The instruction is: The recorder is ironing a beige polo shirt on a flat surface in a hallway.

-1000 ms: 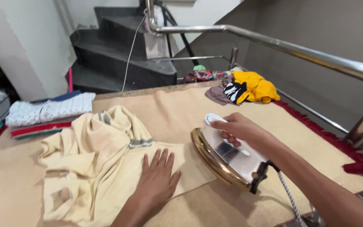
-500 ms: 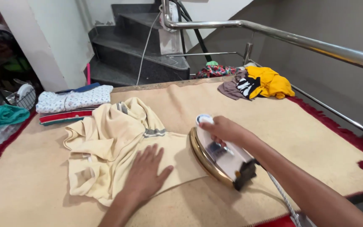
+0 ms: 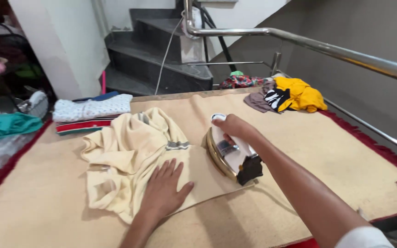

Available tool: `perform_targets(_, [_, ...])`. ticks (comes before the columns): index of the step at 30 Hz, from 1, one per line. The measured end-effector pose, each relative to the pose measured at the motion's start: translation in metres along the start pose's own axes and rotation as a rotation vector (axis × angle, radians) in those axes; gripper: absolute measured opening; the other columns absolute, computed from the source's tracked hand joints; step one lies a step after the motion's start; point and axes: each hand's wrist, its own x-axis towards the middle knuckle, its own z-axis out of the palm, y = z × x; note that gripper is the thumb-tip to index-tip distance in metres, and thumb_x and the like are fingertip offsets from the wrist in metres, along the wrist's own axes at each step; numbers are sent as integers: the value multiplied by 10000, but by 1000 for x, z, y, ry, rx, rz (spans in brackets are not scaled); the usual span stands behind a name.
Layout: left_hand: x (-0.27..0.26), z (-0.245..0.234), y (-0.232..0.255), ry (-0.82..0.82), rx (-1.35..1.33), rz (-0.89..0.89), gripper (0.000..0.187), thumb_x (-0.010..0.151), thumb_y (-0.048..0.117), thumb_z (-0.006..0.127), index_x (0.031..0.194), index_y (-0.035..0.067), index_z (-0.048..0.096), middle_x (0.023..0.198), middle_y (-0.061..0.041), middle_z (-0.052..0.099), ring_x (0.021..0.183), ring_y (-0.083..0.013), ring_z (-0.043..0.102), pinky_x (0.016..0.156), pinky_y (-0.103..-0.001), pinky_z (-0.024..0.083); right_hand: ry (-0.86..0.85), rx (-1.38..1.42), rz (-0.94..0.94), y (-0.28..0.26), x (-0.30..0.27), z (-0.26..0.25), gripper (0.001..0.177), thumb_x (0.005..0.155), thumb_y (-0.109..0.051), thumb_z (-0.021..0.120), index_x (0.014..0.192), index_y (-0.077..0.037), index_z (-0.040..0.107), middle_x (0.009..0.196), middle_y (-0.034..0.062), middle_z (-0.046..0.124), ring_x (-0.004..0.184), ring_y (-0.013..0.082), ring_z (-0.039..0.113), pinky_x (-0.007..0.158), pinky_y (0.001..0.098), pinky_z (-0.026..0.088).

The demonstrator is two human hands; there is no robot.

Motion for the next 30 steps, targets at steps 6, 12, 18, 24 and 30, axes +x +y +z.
perform_targets(6, [3,3,-5,31,-43,9,811,935,575,536,1528,53,357,1629,-133,309,1539,-269,215,1242,-402,139,-96,175,45,-8,-70,3,467,987,-456,558,878,-6,619,659,77,641,471,152,569,431,354,483])
perform_targets(12, [3,-1,-3,50,-122,-37,832,912,563,569,1529,47,357,1616,-112,340,1525,-246,244,1238,-385,148,-71,170,-11,-17,-95,17,483,990,-419,609,836,39,606,653,63,576,450,153,518,393,364,426])
perform_targets(18, [8,8,-16,150,-274,-27,792,914,551,600,1492,40,421,1556,-146,436,1470,-285,365,1213,-398,222,-42,254,-34,-18,-3,42,536,996,-416,559,735,50,602,582,100,580,413,215,557,401,379,478])
perform_targets(24, [15,22,-29,287,-534,-63,650,915,485,624,1414,73,571,1403,-190,609,1333,-332,549,1125,-396,396,-147,236,5,-30,-84,44,542,998,-462,561,765,24,612,610,77,604,438,163,569,411,342,496])
perform_targets(30, [3,6,-20,321,-744,-59,576,976,473,547,1389,75,598,1390,-195,642,1329,-321,585,1108,-373,414,-98,292,-15,-42,-143,59,494,975,-424,597,787,32,588,582,71,585,411,170,535,381,349,448])
